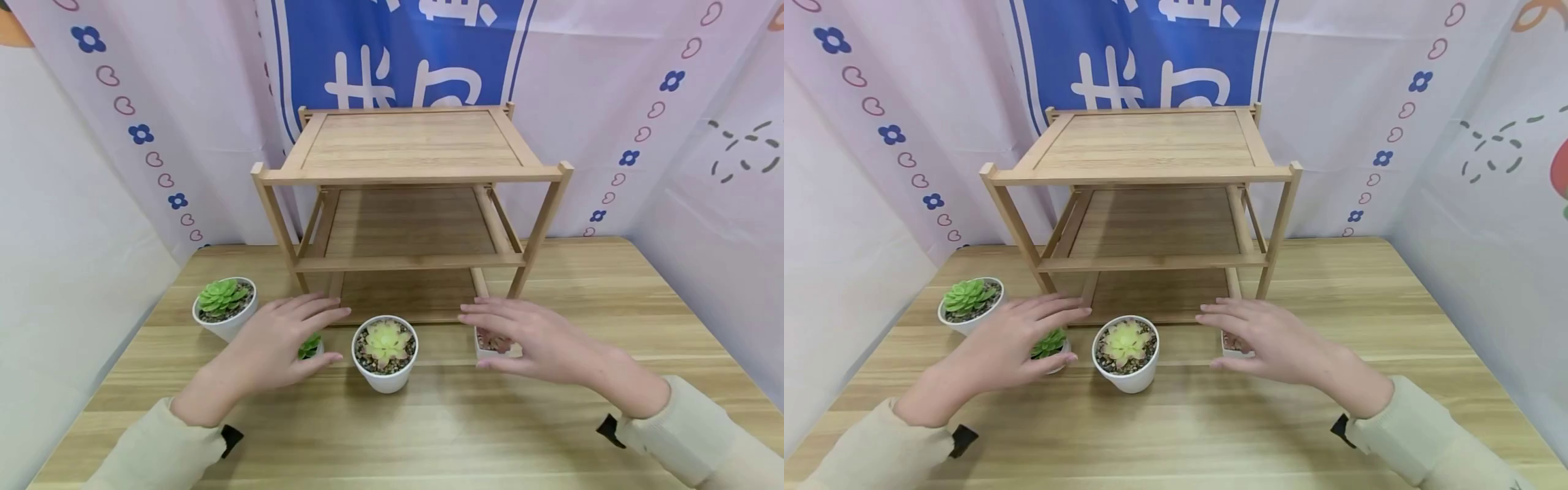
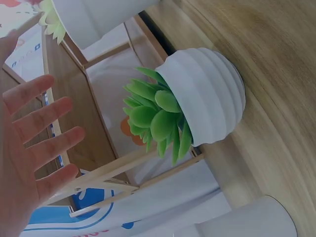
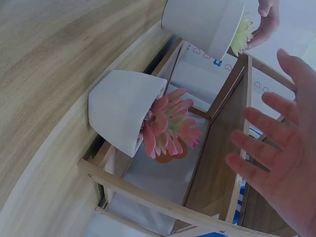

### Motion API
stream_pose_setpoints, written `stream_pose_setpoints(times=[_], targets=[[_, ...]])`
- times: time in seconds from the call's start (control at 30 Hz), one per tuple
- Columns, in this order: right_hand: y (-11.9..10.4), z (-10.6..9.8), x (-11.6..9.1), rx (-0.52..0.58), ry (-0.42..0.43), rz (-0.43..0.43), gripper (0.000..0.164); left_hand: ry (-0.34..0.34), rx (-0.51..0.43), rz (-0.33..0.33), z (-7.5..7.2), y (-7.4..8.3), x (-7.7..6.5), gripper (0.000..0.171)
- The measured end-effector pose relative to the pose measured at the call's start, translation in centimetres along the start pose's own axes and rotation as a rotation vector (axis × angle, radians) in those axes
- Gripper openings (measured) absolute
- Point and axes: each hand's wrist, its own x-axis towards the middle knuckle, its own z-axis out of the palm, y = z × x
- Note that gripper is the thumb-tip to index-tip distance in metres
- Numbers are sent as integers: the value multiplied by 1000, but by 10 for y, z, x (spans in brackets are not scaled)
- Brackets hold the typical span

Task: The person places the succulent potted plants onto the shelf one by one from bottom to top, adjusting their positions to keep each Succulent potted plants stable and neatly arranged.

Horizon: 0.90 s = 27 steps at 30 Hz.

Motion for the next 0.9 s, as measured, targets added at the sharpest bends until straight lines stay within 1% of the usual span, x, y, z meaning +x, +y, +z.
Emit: stream_pose_setpoints(times=[0.13, 0.23, 0.4, 0.47, 0.57, 0.63, 0.77, 0.9], targets=[[1, -1, -1, 24, 72, -47, 52, 26, -3, -21, 1, -3, -2, 64], [2, -3, 0, 54, 118, -70, 50, 52, -6, -25, 1, -5, -3, 60], [3, -6, 3, 133, 169, -107, 43, 111, -19, -19, 0, -8, -6, 59], [4, -7, 4, 160, 193, -123, 42, 128, -26, -19, 0, -9, -7, 62], [5, -10, 5, 172, 225, -140, 42, 142, -30, -30, -1, -10, -9, 64], [5, -12, 5, 188, 237, -143, 41, 162, -28, -33, -1, -11, -10, 65], [8, -18, 4, 196, 268, -150, 40, 207, -24, -42, 0, -14, -15, 56], [12, -23, 3, 212, 305, -156, 40, 234, -30, -68, -1, -17, -20, 51]])
